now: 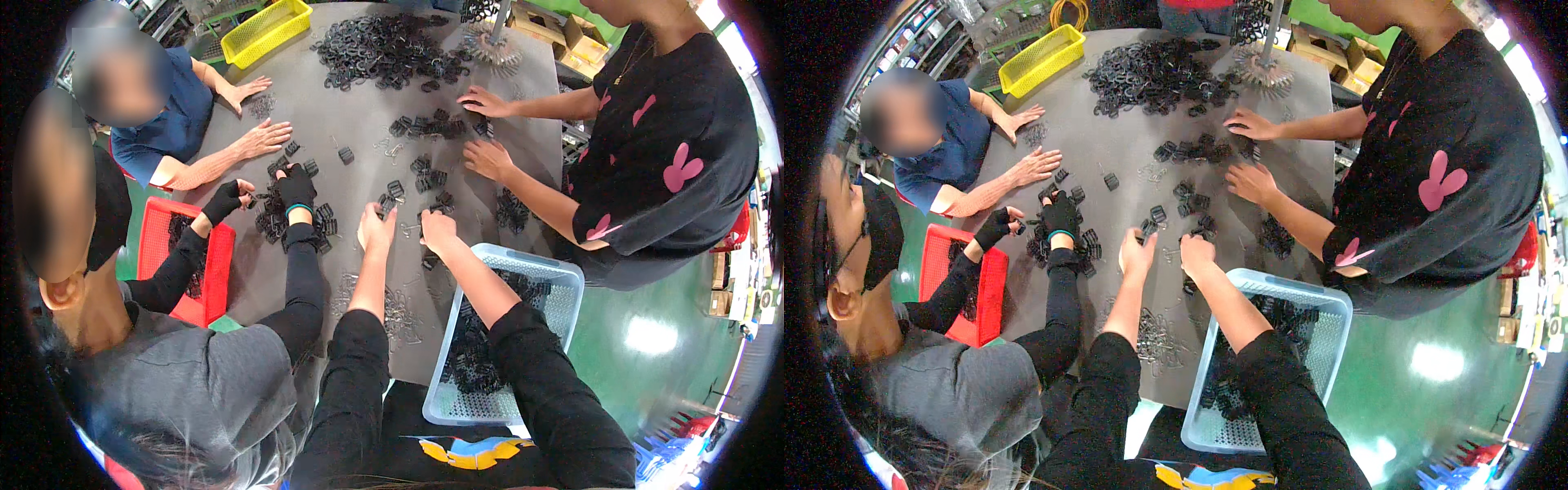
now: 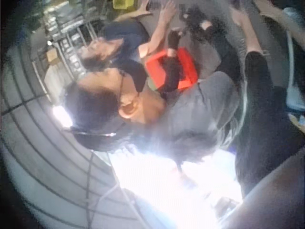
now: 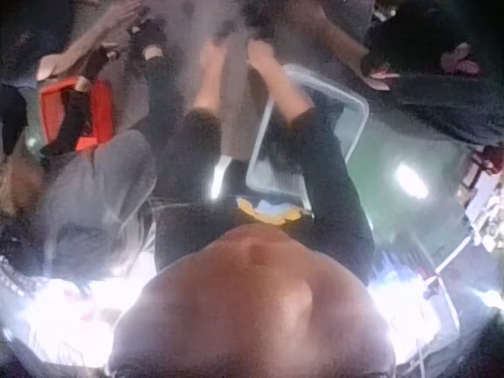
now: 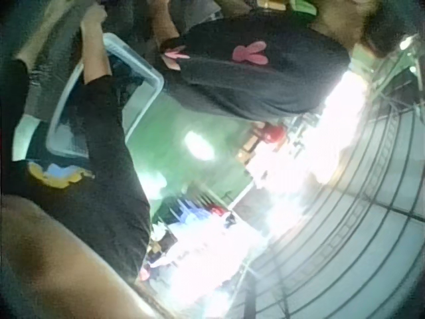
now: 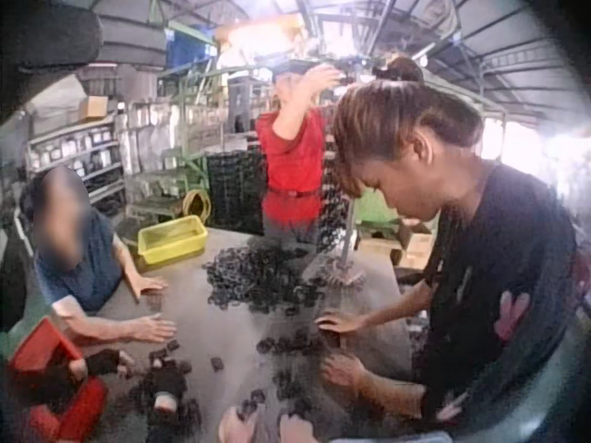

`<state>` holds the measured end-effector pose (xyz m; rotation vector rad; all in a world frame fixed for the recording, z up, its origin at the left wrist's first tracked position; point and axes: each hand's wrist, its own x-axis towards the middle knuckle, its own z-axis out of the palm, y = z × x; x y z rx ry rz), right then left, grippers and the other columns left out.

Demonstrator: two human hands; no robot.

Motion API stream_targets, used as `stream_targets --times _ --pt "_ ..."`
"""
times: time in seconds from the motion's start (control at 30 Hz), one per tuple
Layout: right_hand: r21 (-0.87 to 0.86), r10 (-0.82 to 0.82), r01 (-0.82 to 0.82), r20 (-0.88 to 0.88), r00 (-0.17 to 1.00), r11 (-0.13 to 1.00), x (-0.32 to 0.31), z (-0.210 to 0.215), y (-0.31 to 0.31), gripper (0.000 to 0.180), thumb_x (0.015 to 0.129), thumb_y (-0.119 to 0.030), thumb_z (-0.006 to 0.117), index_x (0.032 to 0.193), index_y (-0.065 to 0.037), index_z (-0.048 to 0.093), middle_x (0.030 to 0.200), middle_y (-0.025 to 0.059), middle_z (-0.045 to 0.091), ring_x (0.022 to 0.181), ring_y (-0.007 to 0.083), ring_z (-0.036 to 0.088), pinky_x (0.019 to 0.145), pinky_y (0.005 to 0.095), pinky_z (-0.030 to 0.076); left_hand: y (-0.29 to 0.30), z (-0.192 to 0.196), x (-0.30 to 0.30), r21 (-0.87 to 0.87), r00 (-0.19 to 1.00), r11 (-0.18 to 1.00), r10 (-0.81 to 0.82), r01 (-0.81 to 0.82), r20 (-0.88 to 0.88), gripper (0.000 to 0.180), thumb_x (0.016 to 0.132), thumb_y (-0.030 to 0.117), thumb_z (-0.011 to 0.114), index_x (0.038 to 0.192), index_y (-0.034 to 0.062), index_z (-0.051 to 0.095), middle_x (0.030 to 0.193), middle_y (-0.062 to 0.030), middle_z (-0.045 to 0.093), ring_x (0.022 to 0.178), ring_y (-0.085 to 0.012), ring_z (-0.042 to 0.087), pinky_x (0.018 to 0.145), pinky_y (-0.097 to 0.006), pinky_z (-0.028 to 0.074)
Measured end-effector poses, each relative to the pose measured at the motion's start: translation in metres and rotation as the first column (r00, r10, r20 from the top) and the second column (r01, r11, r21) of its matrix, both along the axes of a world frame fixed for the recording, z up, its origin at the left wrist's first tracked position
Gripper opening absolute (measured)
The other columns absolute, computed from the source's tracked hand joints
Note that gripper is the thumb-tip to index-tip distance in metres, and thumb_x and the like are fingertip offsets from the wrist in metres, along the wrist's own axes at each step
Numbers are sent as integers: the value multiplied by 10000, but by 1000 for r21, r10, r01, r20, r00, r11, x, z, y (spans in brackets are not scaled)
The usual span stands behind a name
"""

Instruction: The person sorts small black plastic parts on a table with others, placing them into a red basket. They then walk through the factory floor carrying two floor brushes and place them on a metal rack.

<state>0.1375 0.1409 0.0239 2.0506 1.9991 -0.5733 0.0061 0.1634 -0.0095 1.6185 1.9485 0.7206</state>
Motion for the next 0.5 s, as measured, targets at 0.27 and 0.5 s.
stream_targets --times 0.27,0.5 --pt "-130 138 -149 -92 986 980 7 -11 1 344 540 -258 631 746 8 557 802 157 548 757 284 533 645 351 434 -9 -1 -7 44 962 968 -238 245 -135 273 637 260 577 862 106 557 741 -115 525 741 -252 514 625 -340 410" --pt "-325 -394 320 -901 181 890 9 10 23 96 640 -81 539 628 -18 467 560 69 504 535 115 484 424 236 374 -49 -4 -16 169 874 984 -130 55 469 160 605 58 523 538 -6 393 550 -54 393 538 -139 403 501 -249 344"
